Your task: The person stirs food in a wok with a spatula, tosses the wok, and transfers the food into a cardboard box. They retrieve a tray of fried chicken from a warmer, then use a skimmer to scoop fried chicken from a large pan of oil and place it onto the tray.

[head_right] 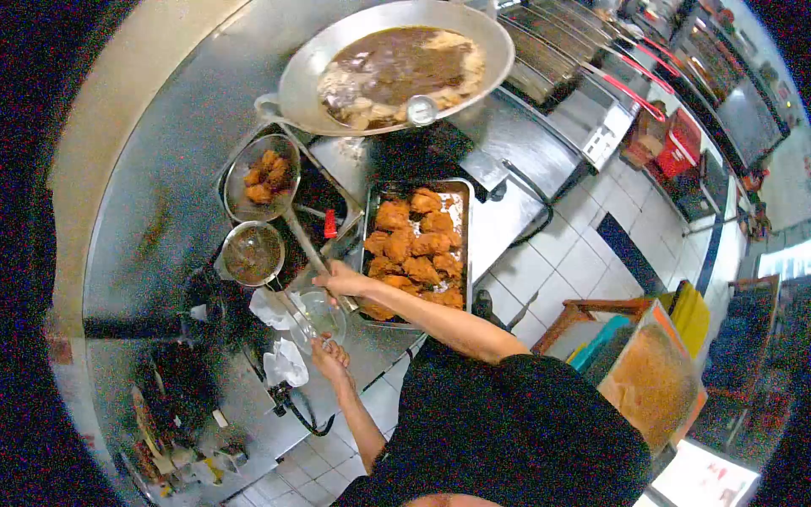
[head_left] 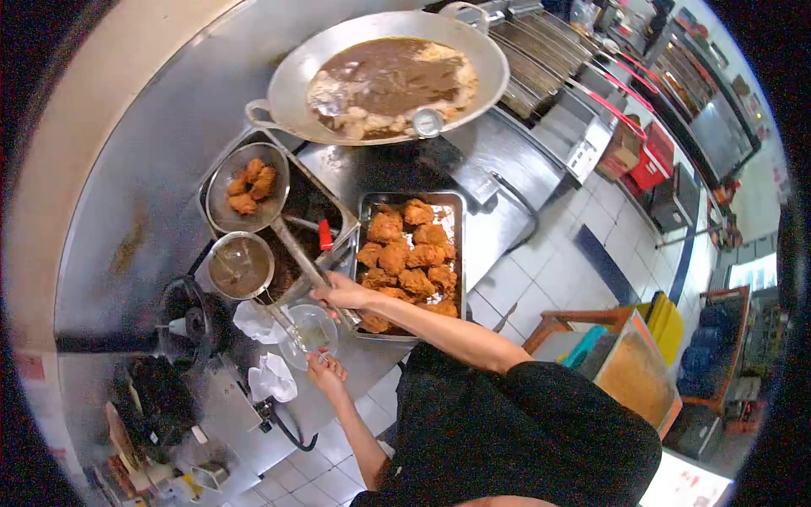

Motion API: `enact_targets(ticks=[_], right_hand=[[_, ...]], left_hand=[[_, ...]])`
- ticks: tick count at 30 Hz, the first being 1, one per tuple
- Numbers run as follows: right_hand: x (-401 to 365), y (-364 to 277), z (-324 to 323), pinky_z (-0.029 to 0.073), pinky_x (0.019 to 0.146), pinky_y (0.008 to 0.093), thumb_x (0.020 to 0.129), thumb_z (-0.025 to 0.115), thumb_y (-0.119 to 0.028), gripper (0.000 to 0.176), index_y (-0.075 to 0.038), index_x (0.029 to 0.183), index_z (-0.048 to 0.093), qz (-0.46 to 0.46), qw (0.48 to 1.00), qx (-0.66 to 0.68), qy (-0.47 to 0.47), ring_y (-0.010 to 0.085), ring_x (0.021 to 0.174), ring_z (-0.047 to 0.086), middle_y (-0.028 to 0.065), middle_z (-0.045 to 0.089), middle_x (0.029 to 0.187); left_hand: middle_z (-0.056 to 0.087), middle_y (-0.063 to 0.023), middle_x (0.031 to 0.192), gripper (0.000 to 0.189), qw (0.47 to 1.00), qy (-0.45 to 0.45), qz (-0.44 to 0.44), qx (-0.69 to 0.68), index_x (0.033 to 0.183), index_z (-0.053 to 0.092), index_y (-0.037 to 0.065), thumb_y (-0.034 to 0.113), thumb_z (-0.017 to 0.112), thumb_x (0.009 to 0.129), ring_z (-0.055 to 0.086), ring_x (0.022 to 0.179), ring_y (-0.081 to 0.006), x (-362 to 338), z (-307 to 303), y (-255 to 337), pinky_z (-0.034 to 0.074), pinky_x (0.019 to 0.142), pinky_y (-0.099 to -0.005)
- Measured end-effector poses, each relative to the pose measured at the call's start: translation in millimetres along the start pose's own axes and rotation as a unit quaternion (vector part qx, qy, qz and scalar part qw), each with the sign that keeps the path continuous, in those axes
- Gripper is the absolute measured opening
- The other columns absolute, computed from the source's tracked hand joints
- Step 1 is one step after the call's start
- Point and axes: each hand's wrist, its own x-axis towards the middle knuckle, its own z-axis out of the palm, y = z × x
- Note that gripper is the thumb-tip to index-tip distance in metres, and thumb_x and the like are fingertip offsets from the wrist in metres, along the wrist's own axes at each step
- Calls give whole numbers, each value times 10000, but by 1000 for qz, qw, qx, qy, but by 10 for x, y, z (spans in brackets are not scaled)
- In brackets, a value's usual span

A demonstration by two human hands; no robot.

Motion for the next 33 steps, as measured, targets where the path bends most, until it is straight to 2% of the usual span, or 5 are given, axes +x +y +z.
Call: enact_targets(ticks=[10,15,28,30,33], right_hand=[[-1250,-102,-624,525,658,288,900,562,-251,316,10,1077,579,-6,966,-15,259,198,772,650,139,649,948],[-1753,725,-2589,457,577,372,873,537,-278,280,-3,890,590,4,792,-119,599,232,559,588,121,602,589],[-1921,627,-3475,478,658,498,843,531,-111,430,27,1235,421,-111,748,-444,480,429,738,594,252,599,835],[-1962,669,-3519,480,632,495,854,535,-141,449,14,1256,410,-96,750,-457,468,416,710,601,241,602,820],[-2158,499,-3531,489,611,459,850,571,-223,393,-3,1149,442,-75,743,-462,479,397,695,620,228,626,859]], left_hand=[[307,37,510,373,997,60,46,-1,899,510,75,415,366,954,248,368,-49,8,363,46,172,331,-216],[332,34,505,329,991,97,30,88,845,497,97,385,374,948,263,362,-63,215,161,-114,186,317,-220],[559,-37,764,374,832,38,405,377,1092,596,8,243,325,987,386,516,-44,-161,1910,1572,305,454,-228],[628,-148,932,320,596,44,578,556,1069,598,8,161,341,956,583,721,-282,25,2215,1890,450,694,-357],[619,-215,967,320,663,33,457,592,1053,595,8,180,350,941,582,923,-373,140,2922,2290,438,832,-395]])
